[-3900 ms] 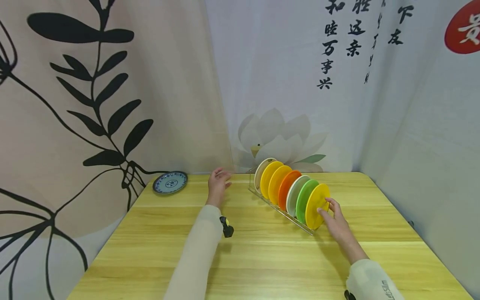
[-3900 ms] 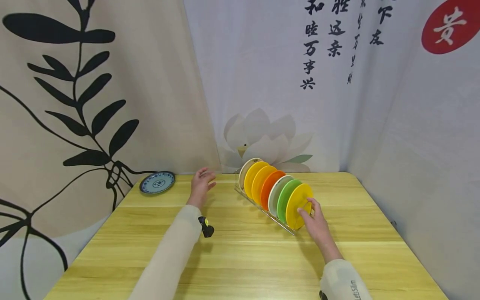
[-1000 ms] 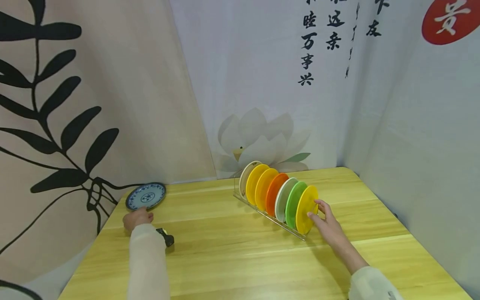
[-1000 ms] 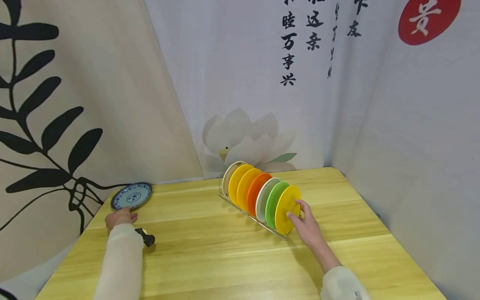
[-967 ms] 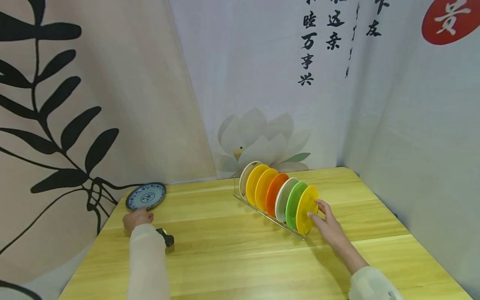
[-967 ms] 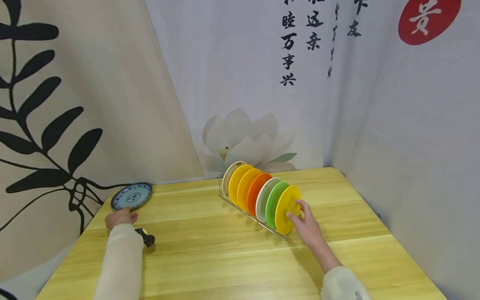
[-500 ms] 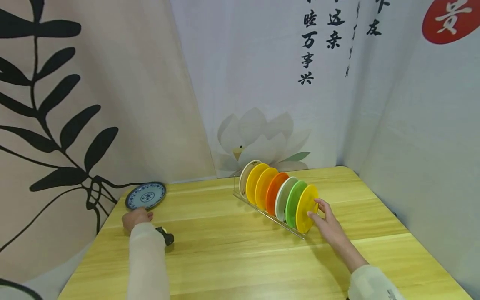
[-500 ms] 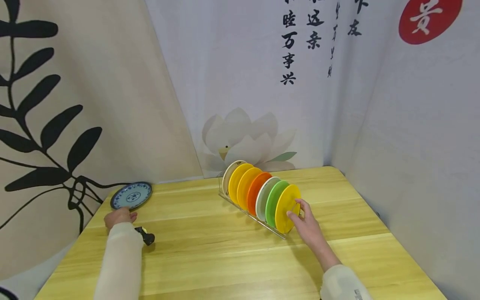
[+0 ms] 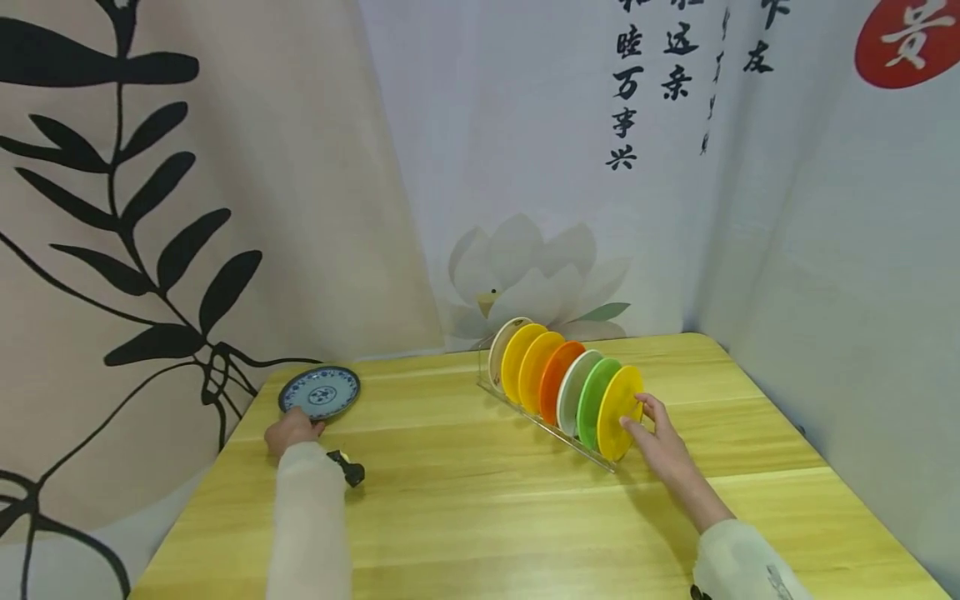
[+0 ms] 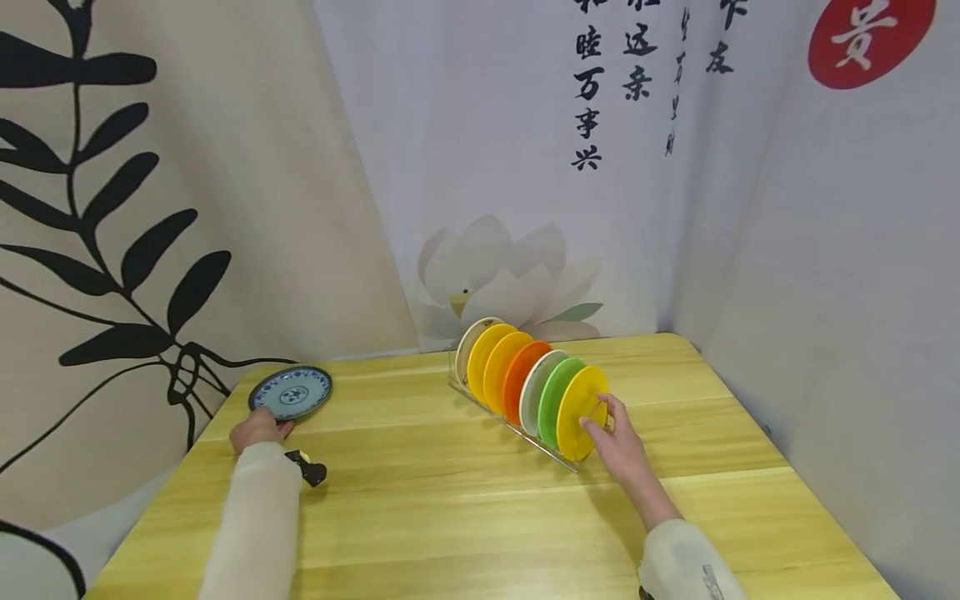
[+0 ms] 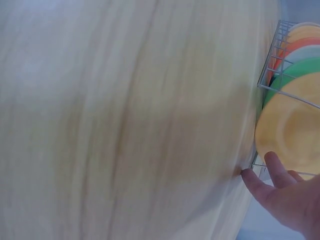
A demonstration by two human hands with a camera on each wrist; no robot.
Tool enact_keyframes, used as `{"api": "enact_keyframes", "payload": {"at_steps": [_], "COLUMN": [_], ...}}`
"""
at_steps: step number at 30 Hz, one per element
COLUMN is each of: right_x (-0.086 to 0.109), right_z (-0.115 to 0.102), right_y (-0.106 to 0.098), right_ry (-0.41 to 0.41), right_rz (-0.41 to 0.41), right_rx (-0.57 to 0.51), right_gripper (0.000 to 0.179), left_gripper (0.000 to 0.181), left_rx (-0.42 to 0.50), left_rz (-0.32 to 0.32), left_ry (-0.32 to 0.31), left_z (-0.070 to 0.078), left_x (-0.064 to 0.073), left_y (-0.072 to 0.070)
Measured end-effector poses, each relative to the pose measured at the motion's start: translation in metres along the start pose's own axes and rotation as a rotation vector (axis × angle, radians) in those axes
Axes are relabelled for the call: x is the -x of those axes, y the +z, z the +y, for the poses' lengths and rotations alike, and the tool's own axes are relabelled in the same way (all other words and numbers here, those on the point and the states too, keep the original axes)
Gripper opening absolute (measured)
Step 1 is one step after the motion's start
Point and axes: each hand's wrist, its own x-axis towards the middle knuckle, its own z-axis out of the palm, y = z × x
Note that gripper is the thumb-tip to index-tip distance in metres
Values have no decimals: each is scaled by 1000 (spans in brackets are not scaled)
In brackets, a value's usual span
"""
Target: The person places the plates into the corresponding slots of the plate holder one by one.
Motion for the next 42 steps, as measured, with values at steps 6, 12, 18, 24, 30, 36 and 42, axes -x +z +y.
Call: {"api": "enact_keyframes", "payload": {"at_steps": [6, 12, 18, 24, 30, 36, 42], "right_x": [-1, -1, -2, -2, -2, -1, -1], "right_z": [-2, -3, -3, -1, 0, -1, -1], "right_y": [1, 1, 1, 1, 0, 0, -1], "right_ry": [4, 16, 19, 23, 20, 21, 21], "right_rz": [-8, -21, -26, -28, -30, -36, -36], "right_rx": [4, 10, 14, 22, 34, 38, 32], "right_gripper": [69, 71, 72, 74, 74, 75, 75], "left_gripper": [59, 58, 66, 68, 63, 65, 60], "left_rx": [163, 171, 134, 165, 184, 155, 149], "left_rz": [-40, -93, -194, -312, -414, -516, -560], "left_ry": [-16, 49, 111, 178, 204, 225, 247], "left_z": [-4, -9, -9, -2, 10, 16, 18], "left_x": [3, -1, 0, 21, 50, 62, 75], "left_y": [-4, -9, -11, -7, -4, 0, 11]}}
